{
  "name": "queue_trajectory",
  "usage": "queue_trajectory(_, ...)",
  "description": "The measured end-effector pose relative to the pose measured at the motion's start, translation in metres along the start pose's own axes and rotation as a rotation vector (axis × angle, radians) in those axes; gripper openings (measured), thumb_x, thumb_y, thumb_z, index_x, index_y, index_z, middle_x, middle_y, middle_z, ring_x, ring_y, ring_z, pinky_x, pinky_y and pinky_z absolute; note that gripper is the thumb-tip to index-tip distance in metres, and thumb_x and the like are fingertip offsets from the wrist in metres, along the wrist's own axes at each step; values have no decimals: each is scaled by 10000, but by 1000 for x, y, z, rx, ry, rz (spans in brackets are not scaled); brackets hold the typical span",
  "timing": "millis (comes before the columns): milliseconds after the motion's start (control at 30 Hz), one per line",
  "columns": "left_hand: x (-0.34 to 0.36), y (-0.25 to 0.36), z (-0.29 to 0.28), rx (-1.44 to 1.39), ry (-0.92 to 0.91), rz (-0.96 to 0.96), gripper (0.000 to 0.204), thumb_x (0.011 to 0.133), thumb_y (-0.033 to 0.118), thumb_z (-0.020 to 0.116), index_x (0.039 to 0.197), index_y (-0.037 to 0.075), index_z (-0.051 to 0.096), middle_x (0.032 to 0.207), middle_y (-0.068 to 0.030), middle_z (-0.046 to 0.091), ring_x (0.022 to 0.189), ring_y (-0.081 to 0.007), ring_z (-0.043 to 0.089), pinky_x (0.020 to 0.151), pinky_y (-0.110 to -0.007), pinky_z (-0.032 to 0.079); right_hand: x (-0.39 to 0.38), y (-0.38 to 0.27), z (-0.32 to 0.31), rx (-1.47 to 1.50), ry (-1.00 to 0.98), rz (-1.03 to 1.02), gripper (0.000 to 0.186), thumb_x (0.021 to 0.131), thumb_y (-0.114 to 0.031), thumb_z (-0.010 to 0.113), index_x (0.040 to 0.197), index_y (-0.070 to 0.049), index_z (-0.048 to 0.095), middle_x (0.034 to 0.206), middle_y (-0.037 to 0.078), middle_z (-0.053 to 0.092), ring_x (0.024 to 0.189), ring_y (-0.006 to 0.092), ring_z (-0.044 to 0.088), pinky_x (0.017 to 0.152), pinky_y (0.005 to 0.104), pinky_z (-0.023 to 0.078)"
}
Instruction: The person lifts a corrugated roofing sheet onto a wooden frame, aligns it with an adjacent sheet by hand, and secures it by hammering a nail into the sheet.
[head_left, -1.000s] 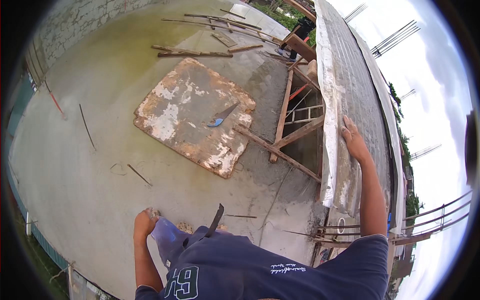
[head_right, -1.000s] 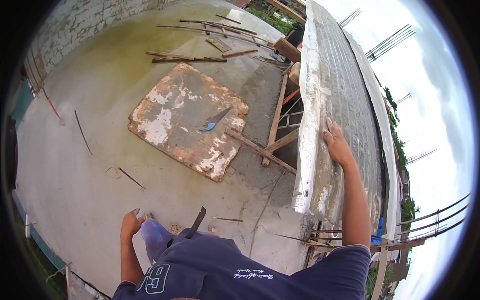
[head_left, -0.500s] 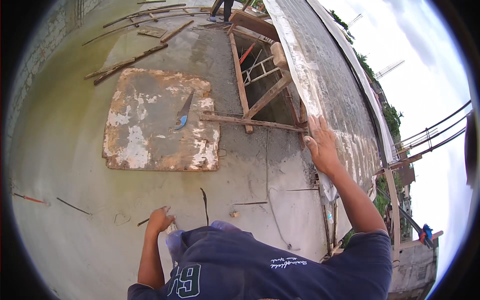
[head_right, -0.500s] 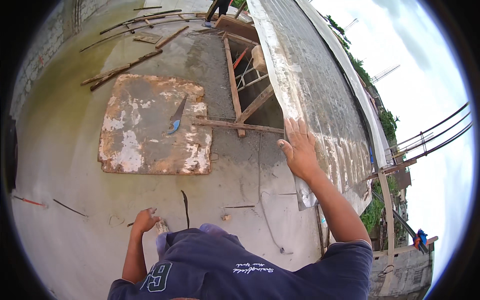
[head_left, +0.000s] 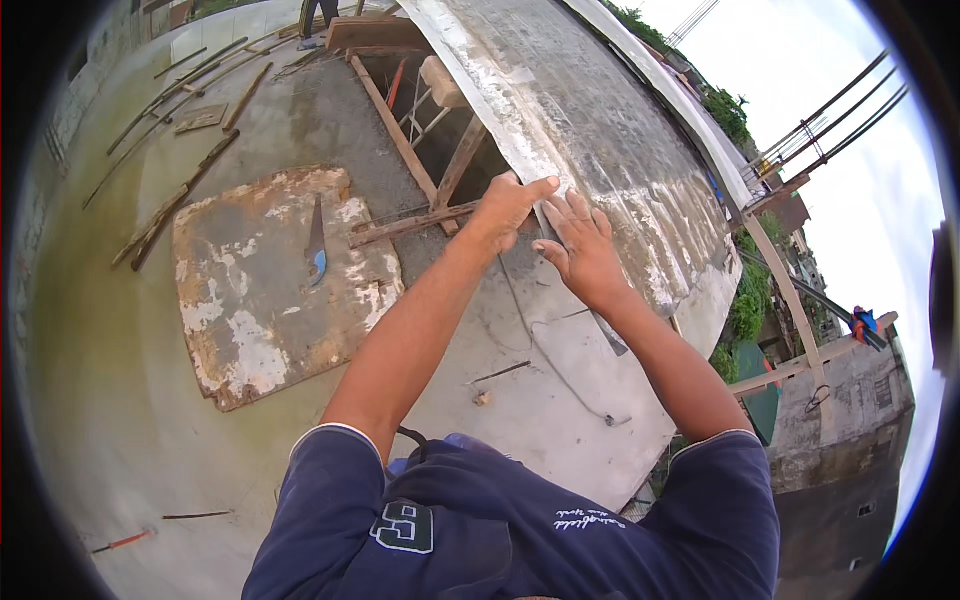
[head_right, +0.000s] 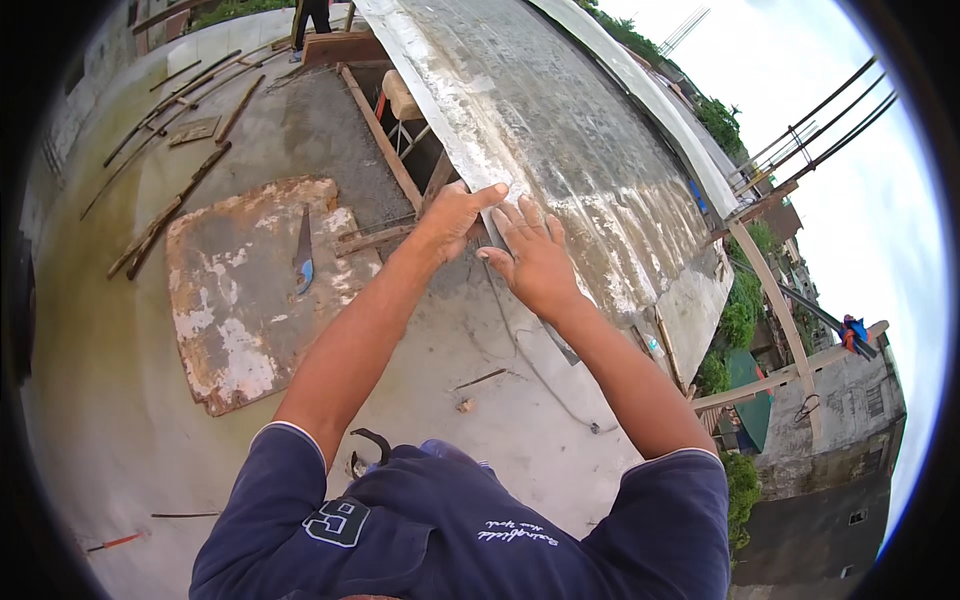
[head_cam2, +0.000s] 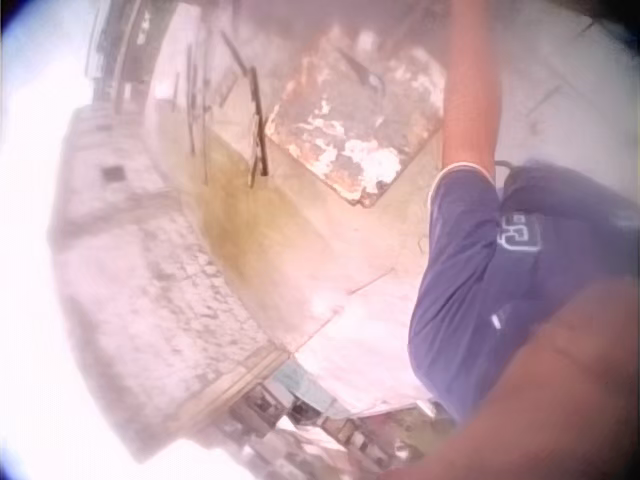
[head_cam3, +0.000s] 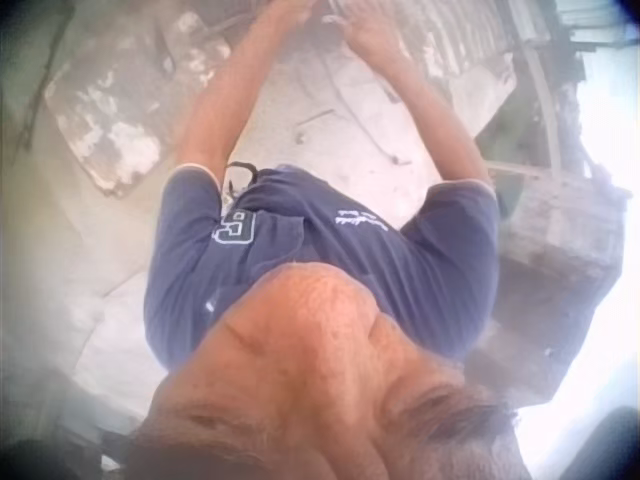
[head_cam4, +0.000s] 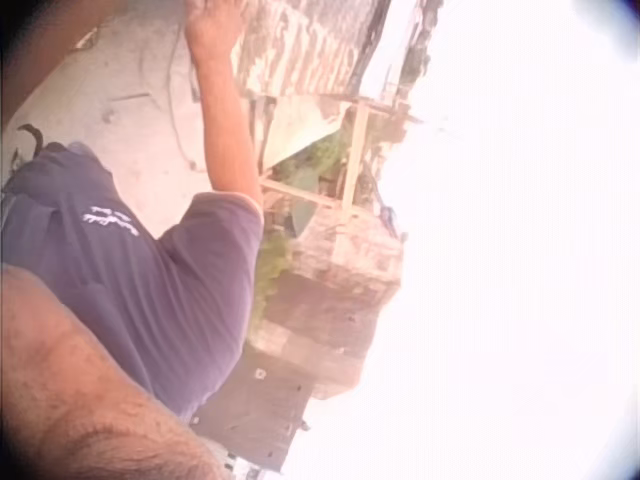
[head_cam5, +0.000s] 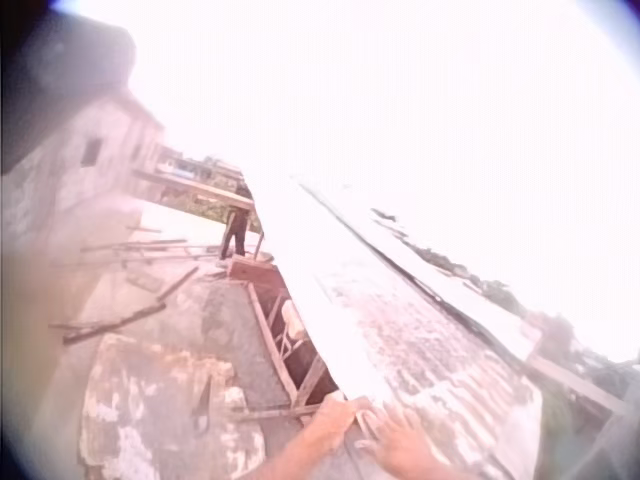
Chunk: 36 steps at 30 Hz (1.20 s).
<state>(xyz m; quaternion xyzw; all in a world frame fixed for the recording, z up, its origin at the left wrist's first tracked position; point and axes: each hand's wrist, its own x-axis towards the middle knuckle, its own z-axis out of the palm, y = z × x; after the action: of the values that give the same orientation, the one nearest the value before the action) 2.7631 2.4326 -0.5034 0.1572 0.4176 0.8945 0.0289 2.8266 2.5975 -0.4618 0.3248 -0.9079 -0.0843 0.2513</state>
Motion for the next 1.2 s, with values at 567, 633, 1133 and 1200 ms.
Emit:
queue_trajectory(567, -11, -25, -1, -273, -213, 114, 520, 887, 264, 728, 1288, -13, 546, 1113, -89, 645, 993, -175, 642, 831, -347, 555, -41, -31, 11, 82, -8, -236, 768, 841, -426, 728, 1457, -69, 441, 1573, 273, 257, 1462, 465, 233, 1171, 573, 212)
queue_trajectory(633, -29, -22, 0, -185, -157, 128, 678, 902, 456, 704, 1350, -4, 488, 1198, -120, 622, 973, -211, 657, 777, -387, 583, -43, -29, -5, 126, -51, -279, 788, 858, -355, 723, 1504, -79, 366, 1593, 270, 219, 1460, 483, 223, 1177, 558, 213)
queue_trajectory(1133, -310, -174, -303, 149, 507, -433, 527, 890, 415, 673, 1255, 50, 567, 1102, -86, 647, 887, -220, 642, 720, -369, 513, -5, -171, -105, 860, -286, -337, 663, 879, -441, 716, 1358, -10, 563, 1208, 212, 681, 1164, 351, 644, 1035, 426, 446)
queue_trajectory(1200, -358, -187, -328, 90, 662, -416, 507, 893, 410, 667, 1238, 52, 571, 1084, -83, 651, 873, -210, 641, 712, -367, 510, -5, -184, -53, 900, -522, -312, 609, 888, -386, 724, 1342, -9, 572, 1204, 216, 681, 1149, 327, 653, 1003, 409, 470)
